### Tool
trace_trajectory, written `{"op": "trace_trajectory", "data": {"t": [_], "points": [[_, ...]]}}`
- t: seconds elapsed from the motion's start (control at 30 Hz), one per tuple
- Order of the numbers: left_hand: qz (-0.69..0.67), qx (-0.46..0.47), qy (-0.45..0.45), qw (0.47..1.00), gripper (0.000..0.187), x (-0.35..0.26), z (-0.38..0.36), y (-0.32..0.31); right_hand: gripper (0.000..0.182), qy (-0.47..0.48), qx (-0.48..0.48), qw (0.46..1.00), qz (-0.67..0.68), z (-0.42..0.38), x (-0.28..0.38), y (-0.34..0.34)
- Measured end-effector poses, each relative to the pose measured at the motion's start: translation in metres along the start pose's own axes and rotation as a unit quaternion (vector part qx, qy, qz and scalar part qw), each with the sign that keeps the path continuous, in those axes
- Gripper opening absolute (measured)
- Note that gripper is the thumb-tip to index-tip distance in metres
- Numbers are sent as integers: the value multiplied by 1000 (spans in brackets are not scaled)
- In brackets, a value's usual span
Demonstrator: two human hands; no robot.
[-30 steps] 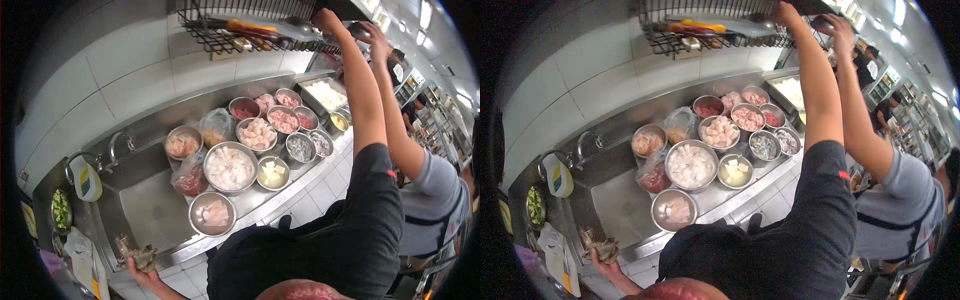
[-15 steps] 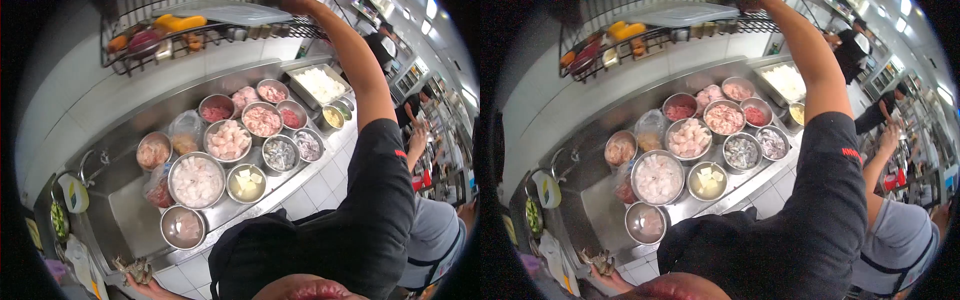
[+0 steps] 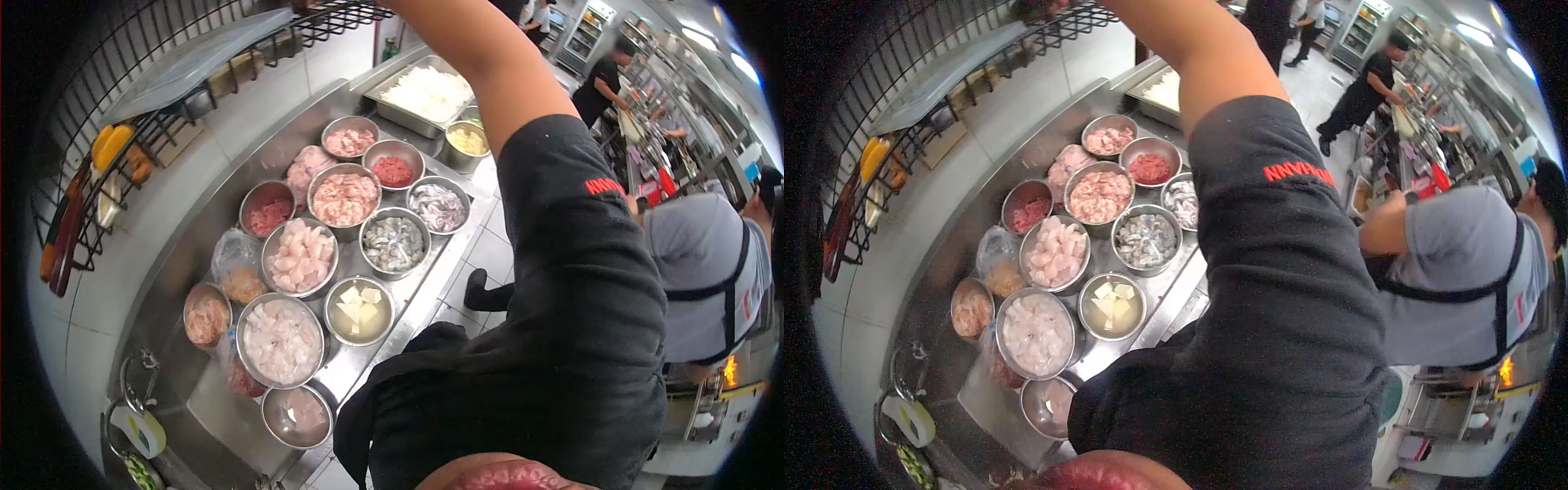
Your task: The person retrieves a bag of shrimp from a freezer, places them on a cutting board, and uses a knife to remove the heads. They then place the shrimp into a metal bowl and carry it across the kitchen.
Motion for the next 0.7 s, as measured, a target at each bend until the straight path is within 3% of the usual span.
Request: {"op": "trace_trajectory", "data": {"t": [0.17, 0.3, 0.33, 0.43, 0.53, 0.7], "points": [[-13, 29, 32, 999, 55, 7, 4, -18, 34, 36, -46, 998, -29, -39, 14, 3], [-25, 42, 47, 998, 55, 11, 7, -28, 31, 95, -151, 969, -172, 3, -6, -12], [-27, 43, 48, 998, 55, 11, 7, -30, 33, 91, -135, 964, -210, 6, 0, -12], [-32, 48, 55, 997, 55, 11, 8, -33, 33, 62, -182, 977, -93, -11, -4, -13], [-35, 51, 62, 996, 54, 11, 10, -35, 33, 38, -148, 982, -109, -1, -5, -14], [-41, 50, 75, 995, 54, 10, 11, -34, 34, 73, -173, 973, -131, -3, -8, -16]]}}
Point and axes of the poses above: each hand's wrist, its own z-axis towards the middle knuckle, its own y-axis out of the back of the hand, x = y × z, the point moved 1 cm from there along z, towards the middle knuckle, and after that the axes turned 1 degree about -y, right-handed, at the moved point
